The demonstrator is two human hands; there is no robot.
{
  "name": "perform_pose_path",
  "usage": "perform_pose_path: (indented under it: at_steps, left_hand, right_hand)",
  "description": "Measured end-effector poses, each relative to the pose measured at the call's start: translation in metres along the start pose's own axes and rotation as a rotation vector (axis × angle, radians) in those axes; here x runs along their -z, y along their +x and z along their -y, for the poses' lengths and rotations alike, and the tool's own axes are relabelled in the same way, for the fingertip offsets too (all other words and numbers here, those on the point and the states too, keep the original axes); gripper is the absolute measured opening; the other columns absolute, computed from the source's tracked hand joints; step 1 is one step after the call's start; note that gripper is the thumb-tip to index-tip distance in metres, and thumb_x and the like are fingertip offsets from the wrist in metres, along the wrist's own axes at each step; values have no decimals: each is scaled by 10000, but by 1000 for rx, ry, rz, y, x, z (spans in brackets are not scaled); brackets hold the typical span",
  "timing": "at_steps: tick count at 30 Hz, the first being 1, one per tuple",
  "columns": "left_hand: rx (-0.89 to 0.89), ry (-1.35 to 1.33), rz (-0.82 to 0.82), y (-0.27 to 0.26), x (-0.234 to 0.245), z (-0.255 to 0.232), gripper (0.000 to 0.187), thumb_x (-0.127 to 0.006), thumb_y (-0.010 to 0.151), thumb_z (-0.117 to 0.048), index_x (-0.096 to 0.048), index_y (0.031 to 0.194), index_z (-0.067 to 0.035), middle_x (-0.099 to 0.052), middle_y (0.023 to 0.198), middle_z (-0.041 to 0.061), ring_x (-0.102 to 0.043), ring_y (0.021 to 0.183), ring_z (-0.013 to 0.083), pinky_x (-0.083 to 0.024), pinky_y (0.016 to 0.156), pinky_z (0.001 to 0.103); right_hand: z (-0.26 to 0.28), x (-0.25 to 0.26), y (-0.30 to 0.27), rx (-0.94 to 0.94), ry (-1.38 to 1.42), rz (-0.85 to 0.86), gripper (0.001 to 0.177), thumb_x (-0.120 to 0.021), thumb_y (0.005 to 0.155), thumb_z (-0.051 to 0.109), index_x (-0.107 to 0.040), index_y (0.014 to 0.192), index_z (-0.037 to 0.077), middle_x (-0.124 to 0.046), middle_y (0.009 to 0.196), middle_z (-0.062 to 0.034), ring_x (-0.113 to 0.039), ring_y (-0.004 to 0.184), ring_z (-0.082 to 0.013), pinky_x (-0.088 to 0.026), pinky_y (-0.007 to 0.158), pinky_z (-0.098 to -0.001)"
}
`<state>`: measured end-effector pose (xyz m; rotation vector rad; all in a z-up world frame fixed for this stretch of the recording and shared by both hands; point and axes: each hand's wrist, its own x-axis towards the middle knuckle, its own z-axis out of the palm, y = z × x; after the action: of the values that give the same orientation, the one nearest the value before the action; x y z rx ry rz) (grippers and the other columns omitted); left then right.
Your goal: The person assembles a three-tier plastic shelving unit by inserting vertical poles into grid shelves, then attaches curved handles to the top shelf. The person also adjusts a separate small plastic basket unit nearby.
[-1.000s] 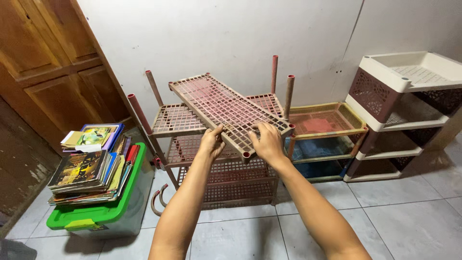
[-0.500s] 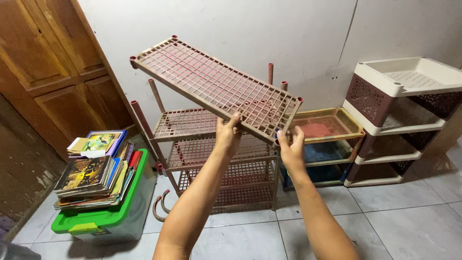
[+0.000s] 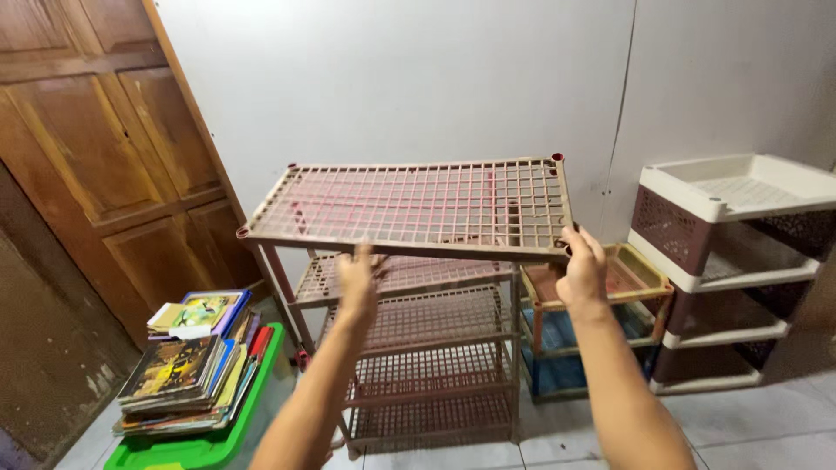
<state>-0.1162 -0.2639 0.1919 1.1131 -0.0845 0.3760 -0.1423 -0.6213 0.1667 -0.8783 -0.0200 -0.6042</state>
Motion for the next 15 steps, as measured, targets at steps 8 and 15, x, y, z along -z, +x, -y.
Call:
perform_pose_path:
  at_steps: [8, 15]
  left_hand:
    - [-616, 460, -479, 42, 119, -87, 515, -625, 1120, -388, -379, 1335, 10, -507, 1169, 165, -541, 1083, 266, -484, 916, 379]
    - [-371, 328, 4, 64, 128, -133, 559, -447, 1072, -444, -386, 1514, -106, -553, 1400, 71, -582, 1245, 241, -497, 962, 375]
  right_hand:
    - [8, -6, 99, -82, 115, 174, 304, -608, 1011, 124, -548, 1175, -125, -636, 1099, -219, -698, 916, -313, -646, 771, -416]
    - [-6, -38, 144, -157, 70, 194, 303, -582, 996, 155, -578, 1182, -84, -657, 1109, -218, -693, 901, -313, -579, 675, -450]
